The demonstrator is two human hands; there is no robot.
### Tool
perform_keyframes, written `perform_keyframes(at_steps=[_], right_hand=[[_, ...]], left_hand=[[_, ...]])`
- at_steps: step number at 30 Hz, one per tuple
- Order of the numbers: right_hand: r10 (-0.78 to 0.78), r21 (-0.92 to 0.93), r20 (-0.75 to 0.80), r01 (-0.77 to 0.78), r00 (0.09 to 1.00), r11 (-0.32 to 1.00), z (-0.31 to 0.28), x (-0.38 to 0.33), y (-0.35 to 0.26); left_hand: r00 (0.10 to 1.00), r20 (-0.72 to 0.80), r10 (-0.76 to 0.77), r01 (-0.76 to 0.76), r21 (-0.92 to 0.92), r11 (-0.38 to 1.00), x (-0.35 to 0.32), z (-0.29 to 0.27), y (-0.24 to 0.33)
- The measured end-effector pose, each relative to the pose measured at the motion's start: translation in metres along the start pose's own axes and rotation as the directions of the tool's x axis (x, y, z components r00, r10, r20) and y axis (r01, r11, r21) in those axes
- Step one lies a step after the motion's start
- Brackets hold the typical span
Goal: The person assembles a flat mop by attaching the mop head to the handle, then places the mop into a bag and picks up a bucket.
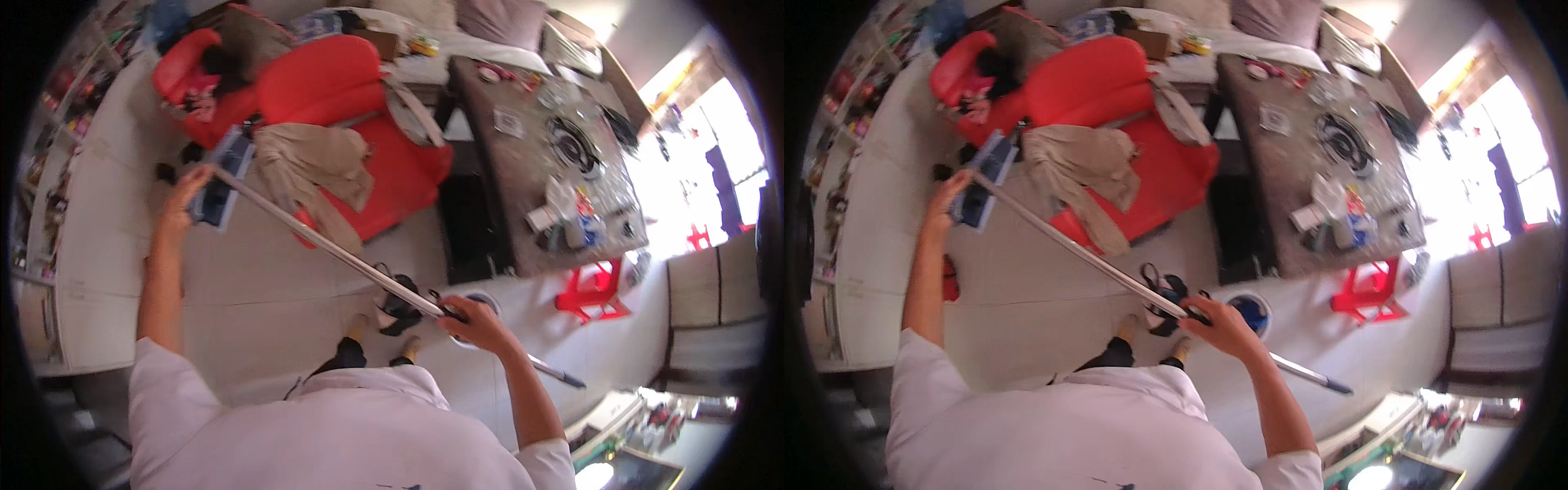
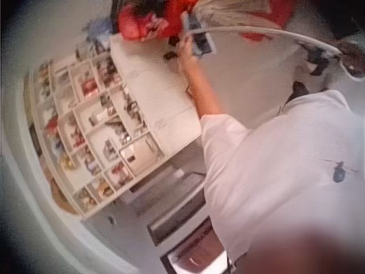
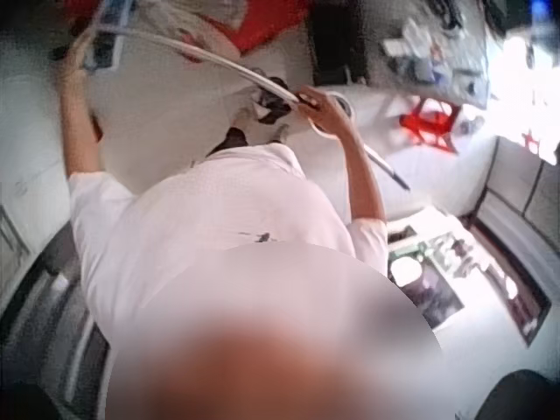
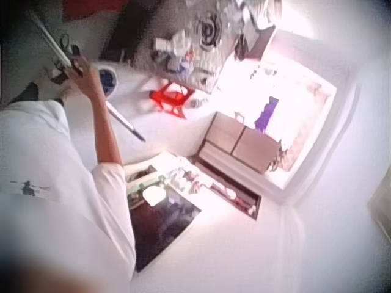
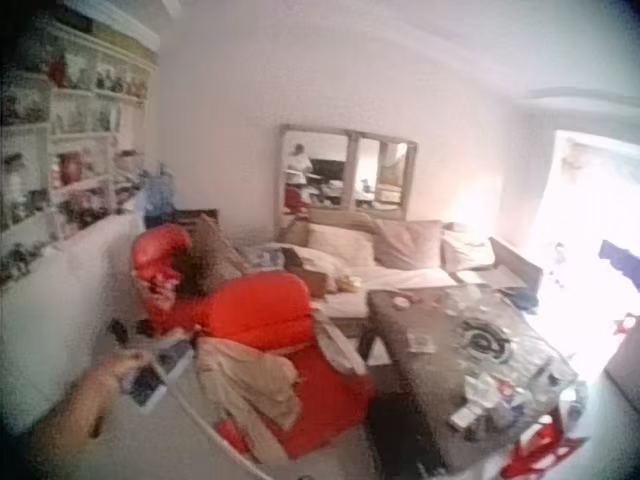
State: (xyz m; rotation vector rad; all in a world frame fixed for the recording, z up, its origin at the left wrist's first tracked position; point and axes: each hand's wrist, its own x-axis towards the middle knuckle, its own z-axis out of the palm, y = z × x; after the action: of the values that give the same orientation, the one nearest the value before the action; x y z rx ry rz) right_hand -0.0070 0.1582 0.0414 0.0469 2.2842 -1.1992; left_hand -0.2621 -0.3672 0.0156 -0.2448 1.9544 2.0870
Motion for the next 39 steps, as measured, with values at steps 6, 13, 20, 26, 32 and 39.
perform_keyframes(at_steps=[6, 13, 20, 26, 32, 39], right_hand=[[0.092, 0.025, 0.067, -0.094, 0.994, 0.995, 0.022, -0.008, 0.007], [0.141, -0.236, -0.009, -0.139, 0.990, 0.962, 0.037, -0.014, 0.008], [0.068, -0.149, -0.035, -0.073, 0.997, 0.986, 0.059, -0.018, 0.028], [0.022, -0.249, -0.148, -0.058, 0.989, 0.967, 0.064, -0.022, 0.021], [0.043, -0.110, -0.181, -0.063, 0.983, 0.992, 0.066, -0.029, 0.026], [0.078, 0.056, -0.080, -0.073, 0.994, 0.996, 0.061, -0.058, 0.023]], left_hand=[[0.996, -0.034, -0.085, 0.086, 0.025, 0.996, -0.023, 0.039, 0.000], [0.995, 0.030, -0.098, 0.098, -0.009, 0.995, -0.028, 0.051, 0.000], [0.994, 0.074, -0.079, 0.081, -0.026, 0.996, -0.026, 0.056, -0.001], [0.994, 0.066, -0.093, 0.097, -0.058, 0.994, -0.025, 0.054, -0.004], [1.000, 0.003, -0.008, 0.009, -0.194, 0.981, -0.030, 0.063, -0.005], [0.896, -0.340, 0.286, -0.354, -0.158, 0.922, -0.026, 0.064, -0.002]])
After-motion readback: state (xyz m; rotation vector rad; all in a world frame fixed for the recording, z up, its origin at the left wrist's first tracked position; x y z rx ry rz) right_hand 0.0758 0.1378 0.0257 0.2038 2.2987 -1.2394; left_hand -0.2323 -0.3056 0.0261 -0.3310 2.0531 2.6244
